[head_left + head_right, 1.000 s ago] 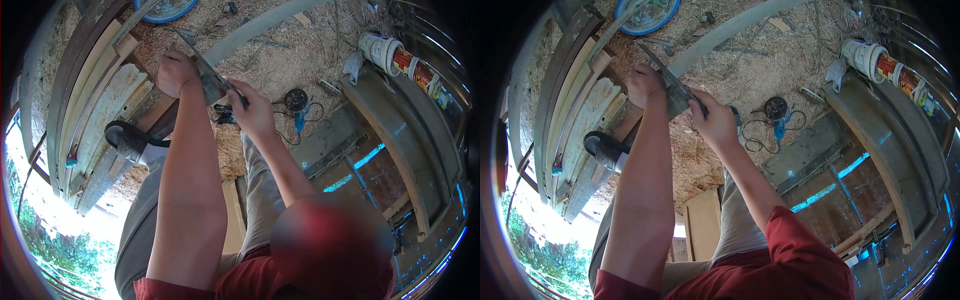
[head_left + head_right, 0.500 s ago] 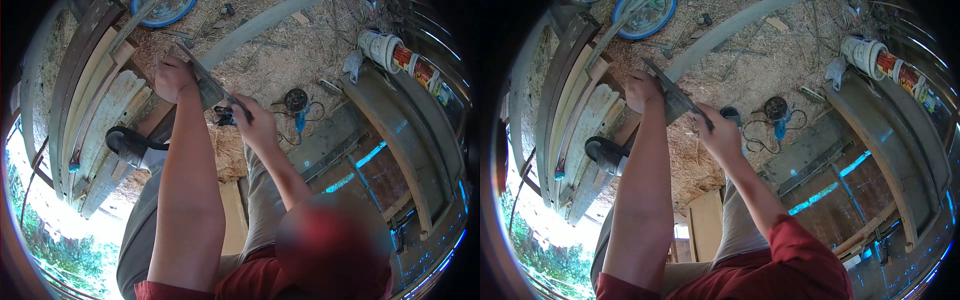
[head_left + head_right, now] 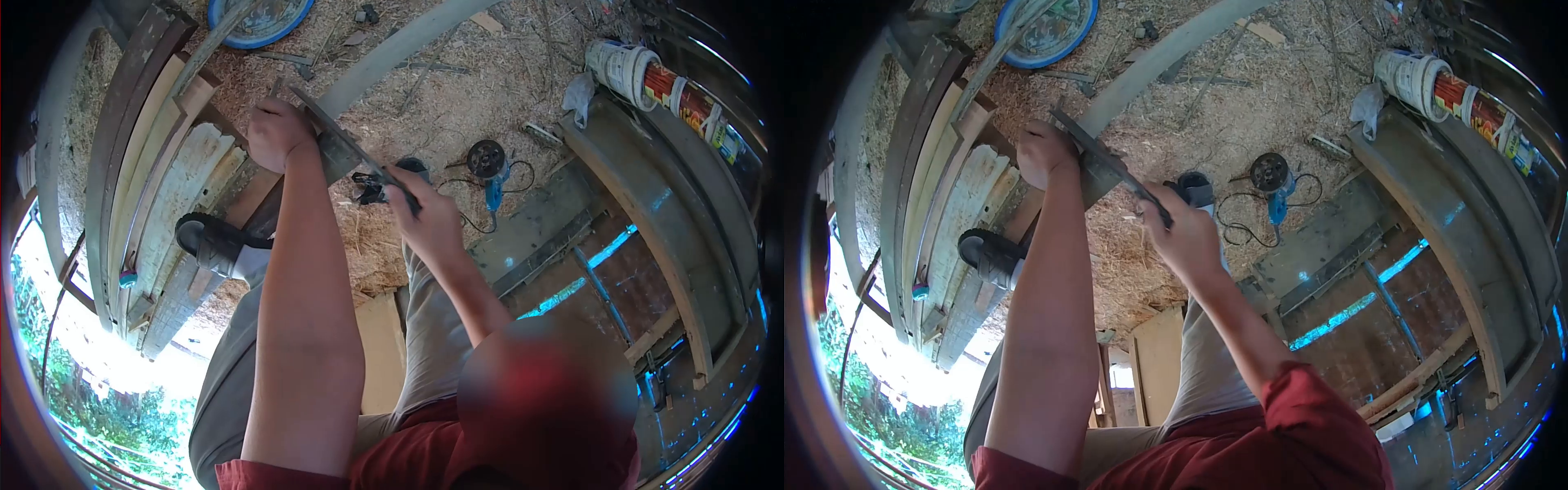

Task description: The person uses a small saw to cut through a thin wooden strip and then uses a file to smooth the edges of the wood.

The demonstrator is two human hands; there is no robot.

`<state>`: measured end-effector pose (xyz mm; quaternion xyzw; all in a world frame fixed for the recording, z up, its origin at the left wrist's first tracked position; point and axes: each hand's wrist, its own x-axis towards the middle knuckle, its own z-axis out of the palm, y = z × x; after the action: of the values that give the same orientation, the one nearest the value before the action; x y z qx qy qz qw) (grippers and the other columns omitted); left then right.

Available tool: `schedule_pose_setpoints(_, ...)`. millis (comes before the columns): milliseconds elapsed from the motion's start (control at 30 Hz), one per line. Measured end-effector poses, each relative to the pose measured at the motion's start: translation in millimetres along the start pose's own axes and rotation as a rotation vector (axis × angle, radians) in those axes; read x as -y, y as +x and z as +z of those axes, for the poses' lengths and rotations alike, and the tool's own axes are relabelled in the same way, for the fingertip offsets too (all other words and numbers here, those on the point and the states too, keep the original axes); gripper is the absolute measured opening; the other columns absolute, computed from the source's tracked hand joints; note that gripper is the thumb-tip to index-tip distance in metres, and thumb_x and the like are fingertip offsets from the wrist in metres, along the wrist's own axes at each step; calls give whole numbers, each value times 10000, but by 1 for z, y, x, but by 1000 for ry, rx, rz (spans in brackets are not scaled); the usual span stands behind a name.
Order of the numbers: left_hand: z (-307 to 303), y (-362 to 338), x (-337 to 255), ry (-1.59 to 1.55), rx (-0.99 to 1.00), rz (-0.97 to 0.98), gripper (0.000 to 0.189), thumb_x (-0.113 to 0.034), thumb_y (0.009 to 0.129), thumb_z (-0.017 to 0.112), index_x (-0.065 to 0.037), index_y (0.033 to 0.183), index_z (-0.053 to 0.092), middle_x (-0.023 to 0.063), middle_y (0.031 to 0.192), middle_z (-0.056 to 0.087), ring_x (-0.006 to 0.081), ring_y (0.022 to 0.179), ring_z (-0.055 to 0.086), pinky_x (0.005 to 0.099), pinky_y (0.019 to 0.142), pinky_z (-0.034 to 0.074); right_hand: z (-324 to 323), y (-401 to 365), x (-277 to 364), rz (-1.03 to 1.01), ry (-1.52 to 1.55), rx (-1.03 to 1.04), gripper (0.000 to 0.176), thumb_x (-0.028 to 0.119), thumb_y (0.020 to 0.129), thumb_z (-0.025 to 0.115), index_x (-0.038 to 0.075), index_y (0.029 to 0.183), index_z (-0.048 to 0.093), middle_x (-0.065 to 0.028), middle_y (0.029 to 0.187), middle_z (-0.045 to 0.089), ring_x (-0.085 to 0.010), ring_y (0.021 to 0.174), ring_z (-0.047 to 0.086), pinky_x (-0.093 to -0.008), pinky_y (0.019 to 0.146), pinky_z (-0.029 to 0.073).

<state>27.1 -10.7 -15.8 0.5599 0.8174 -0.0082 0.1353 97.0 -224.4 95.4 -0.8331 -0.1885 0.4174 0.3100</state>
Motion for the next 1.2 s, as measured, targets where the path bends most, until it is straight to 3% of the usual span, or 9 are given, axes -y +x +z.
schedule_pose_setpoints(67, 5, -1, 4, 9, -137, 74, 483, -320, 996, 435, -23, 833, 779, 251, 880, 754, 442, 817, 736, 554, 764, 575, -2, -7, -3, 46, -8, 35, 311, 309, 998, 704, 165, 1271, 736, -142, 667, 689, -291, 559, 697, -405, 533, 532)
schedule_pose_setpoints(367, -4, -4, -5, -10, -67, 14, 504, -345, 1007, 412, -31, 880, 785, 242, 970, 766, 436, 887, 742, 557, 807, 573, -17, -9, 15, 31, -114, 33, 352, 297, 976, 709, 168, 1302, 698, -122, 668, 696, -293, 564, 693, -419, 574, 546)
schedule_pose_setpoints(433, -8, -5, -7, 3, -23, 0, 524, -369, 1006, 387, -43, 955, 794, 236, 1050, 760, 437, 954, 735, 556, 860, 564, -43, -16, 19, -19, 55, 286, 459, 236, 961, 709, 141, 1403, 632, -148, 853, 754, -301, 714, 741, -413, 674, 568)
schedule_pose_setpoints(633, -13, -8, -6, 20, 36, -40, 544, -395, 995, 371, -63, 1075, 795, 227, 1149, 755, 441, 1040, 725, 553, 931, 557, -58, -8, -18, -342, 228, 359, 592, 189, 949, 728, 92, 1504, 549, -191, 1292, 713, -328, 1033, 742, -389, 890, 575)
schedule_pose_setpoints(733, -14, -7, -8, 11, 45, -15, 539, -398, 992, 377, -65, 1083, 791, 228, 1147, 756, 442, 1041, 726, 553, 935, 557, -49, -3, -20, -527, 107, 268, 574, 210, 963, 726, 88, 1496, 552, -203, 1343, 695, -341, 994, 761, -404, 859, 594)
schedule_pose_setpoints(867, -14, -6, -9, 22, 48, -45, 525, -395, 990, 383, -74, 1068, 791, 227, 1132, 759, 439, 1024, 731, 556, 918, 559, -46, -18, 9, -329, 129, 357, 557, 212, 972, 726, 80, 1486, 559, -204, 1339, 698, -346, 970, 773, -410, 817, 611)
schedule_pose_setpoints(933, -12, -4, -7, 11, 41, -38, 520, -393, 992, 384, -75, 1056, 791, 227, 1112, 761, 436, 1009, 733, 558, 906, 559, -42, -22, 26, -376, 52, 235, 464, 117, 990, 691, 69, 1446, 620, -166, 1118, 770, -182, 771, 748, -297, 730, 570)
schedule_pose_setpoints(1033, -8, -1, -6, 2, 25, -29, 507, -385, 994, 392, -75, 1019, 792, 228, 1058, 766, 432, 972, 738, 562, 875, 558, -49, -22, 55, -137, 78, 301, 467, 195, 978, 720, 66, 1417, 628, -186, 1199, 762, -304, 969, 786, -348, 801, 613)
schedule_pose_setpoints(1200, 0, 2, 1, -9, -23, -8, 470, -356, 994, 423, -63, 910, 780, 226, 955, 766, 440, 886, 735, 570, 814, 561, -45, -20, 71, -153, 94, 253, 421, 155, 978, 708, 57, 1385, 658, -194, 1192, 763, -301, 968, 789, -343, 781, 611)
